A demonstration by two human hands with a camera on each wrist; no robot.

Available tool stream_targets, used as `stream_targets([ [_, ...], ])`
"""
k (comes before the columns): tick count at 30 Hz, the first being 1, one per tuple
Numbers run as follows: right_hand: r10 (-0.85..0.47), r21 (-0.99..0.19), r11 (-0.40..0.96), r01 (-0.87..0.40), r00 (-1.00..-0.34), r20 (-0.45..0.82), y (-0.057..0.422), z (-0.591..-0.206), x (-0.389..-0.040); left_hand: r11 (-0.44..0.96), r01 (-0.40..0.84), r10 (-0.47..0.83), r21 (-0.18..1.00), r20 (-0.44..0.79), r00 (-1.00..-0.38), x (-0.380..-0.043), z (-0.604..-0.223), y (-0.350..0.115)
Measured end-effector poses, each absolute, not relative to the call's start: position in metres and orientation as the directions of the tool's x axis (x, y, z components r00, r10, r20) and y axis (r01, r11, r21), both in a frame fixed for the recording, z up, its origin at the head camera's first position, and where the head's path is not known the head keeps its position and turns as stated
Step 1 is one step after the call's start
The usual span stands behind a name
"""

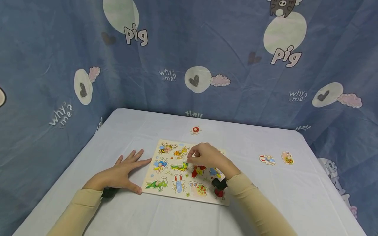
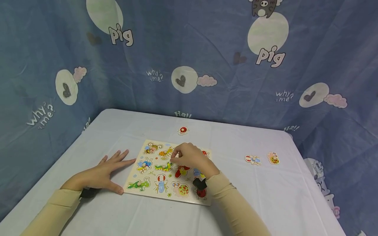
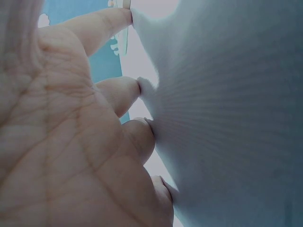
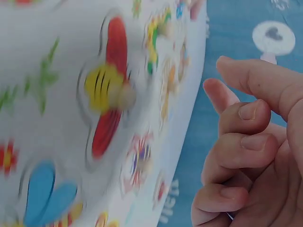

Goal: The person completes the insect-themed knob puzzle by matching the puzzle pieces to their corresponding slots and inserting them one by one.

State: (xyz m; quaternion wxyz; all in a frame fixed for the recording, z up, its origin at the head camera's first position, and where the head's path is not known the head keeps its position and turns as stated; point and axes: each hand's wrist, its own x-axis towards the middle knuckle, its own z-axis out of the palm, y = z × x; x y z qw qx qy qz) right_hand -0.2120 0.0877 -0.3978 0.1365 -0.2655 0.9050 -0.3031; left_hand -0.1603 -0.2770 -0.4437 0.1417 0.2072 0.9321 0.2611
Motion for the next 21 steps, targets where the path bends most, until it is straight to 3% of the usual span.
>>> stream_targets([
  [21,-0.315,-0.584,0.775,-0.243,-0.949,-0.023,0.207,-0.397,-0.231,0.763,0.334,0.477,0.553,-0.133,-0.869,-0.159,-0.443,-0.279],
])
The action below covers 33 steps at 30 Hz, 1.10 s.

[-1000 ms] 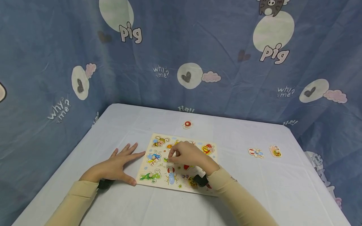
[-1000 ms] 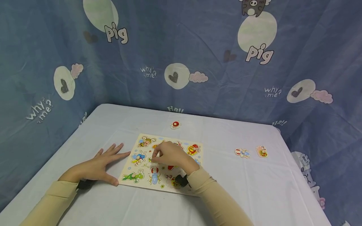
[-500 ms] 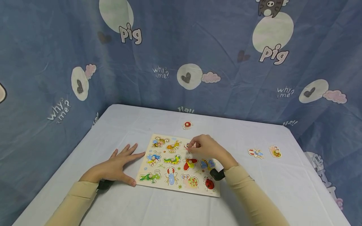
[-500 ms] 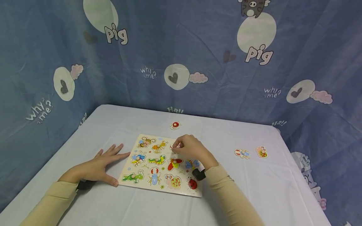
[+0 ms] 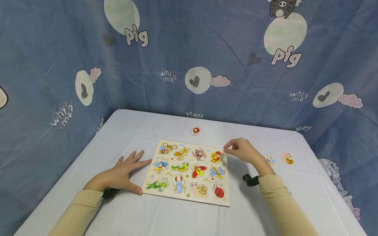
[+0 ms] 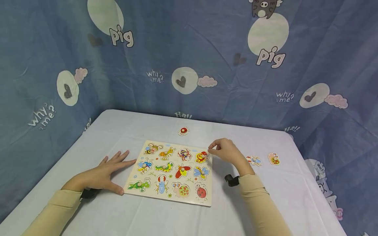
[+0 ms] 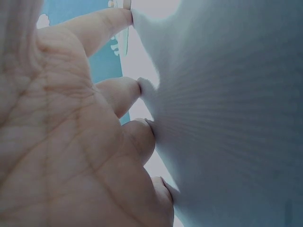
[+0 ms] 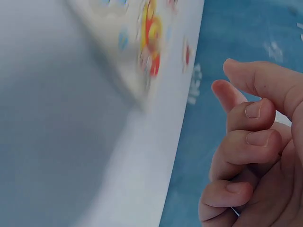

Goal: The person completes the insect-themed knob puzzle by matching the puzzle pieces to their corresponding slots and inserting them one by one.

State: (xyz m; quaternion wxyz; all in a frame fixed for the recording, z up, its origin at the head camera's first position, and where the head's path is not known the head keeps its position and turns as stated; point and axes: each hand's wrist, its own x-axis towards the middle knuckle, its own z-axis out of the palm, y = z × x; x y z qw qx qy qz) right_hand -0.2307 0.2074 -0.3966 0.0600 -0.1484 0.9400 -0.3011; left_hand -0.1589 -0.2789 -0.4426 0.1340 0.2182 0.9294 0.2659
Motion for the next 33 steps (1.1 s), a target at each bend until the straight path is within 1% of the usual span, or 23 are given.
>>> stream_targets([
  [12,-0.179,-0.581,0.804,-0.128,-0.983,-0.031,0.273,-0.399,-0.22,0.765,0.336,0.48,0.55,-0.138,-0.866,-0.161,-0.442,-0.277],
  [21,-0.112,-0.564,0.823,-0.067,-0.993,-0.044,0.309,-0.41,-0.212,0.768,0.314,0.467,0.558,-0.154,-0.871,-0.158,-0.443,-0.278],
  [33,-0.022,-0.534,0.845,0.027,-0.996,-0.084,0.349,-0.422,-0.201,0.764,0.312,0.463,0.566,-0.144,-0.875,-0.159,-0.446,-0.276],
])
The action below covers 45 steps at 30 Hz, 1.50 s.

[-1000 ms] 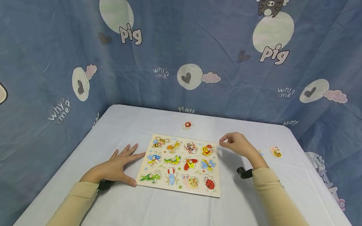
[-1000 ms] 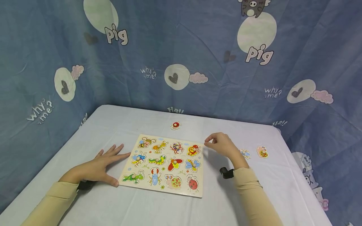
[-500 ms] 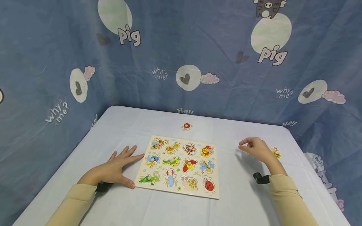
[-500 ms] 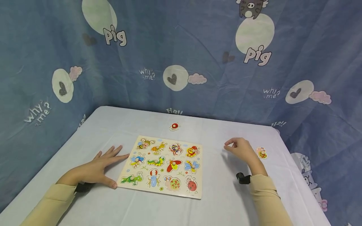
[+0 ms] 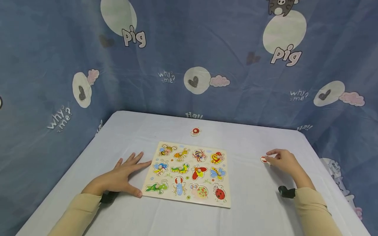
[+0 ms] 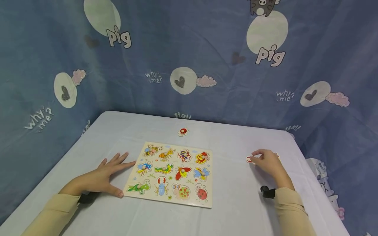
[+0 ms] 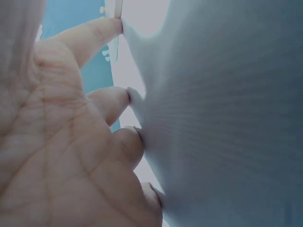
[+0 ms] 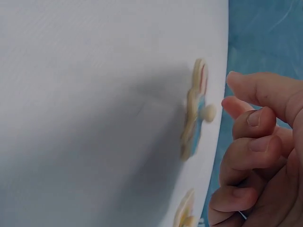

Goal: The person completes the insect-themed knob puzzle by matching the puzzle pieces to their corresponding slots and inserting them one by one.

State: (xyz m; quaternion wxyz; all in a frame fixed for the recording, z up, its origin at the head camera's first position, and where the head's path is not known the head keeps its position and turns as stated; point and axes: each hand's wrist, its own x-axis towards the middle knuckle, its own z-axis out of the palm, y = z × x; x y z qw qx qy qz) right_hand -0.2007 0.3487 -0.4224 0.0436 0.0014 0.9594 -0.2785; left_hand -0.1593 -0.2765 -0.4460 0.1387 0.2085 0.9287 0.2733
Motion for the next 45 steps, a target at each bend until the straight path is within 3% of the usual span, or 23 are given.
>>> stream_targets([
  [14,0.005,-0.503,0.863,0.04,-0.998,-0.07,0.379,-0.432,-0.19,0.764,0.319,0.484,0.561,-0.17,-0.859,-0.169,-0.441,-0.266],
  [45,-0.059,-0.493,0.868,-0.059,-0.998,0.015,0.363,-0.44,-0.194,0.771,0.283,0.448,0.57,-0.17,-0.878,-0.16,-0.442,-0.275],
])
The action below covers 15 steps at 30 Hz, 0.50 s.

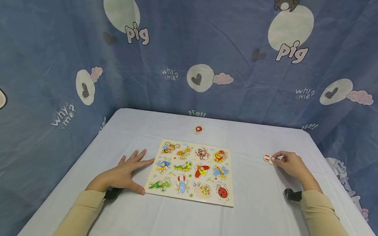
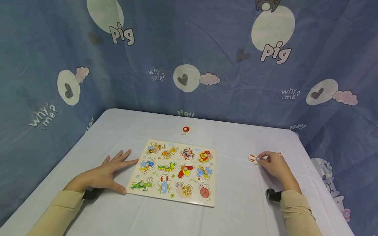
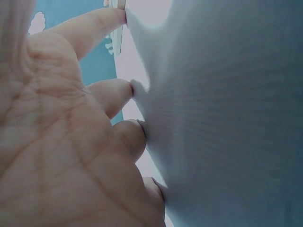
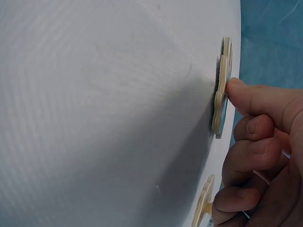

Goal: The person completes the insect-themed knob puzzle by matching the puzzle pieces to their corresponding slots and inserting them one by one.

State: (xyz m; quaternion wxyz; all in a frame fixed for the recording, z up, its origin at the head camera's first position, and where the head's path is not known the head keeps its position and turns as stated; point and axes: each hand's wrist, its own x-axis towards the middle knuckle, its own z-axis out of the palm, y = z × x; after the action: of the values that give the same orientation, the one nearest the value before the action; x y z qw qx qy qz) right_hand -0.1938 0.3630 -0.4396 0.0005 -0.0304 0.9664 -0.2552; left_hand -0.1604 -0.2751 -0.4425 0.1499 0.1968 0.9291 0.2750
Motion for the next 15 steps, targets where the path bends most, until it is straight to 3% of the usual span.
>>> stream_targets([
  [15,-0.088,-0.482,0.871,-0.092,-0.996,0.031,0.3536,-0.4334,-0.185,0.764,0.298,0.461,0.571,-0.161,-0.873,-0.1593,-0.442,-0.276],
])
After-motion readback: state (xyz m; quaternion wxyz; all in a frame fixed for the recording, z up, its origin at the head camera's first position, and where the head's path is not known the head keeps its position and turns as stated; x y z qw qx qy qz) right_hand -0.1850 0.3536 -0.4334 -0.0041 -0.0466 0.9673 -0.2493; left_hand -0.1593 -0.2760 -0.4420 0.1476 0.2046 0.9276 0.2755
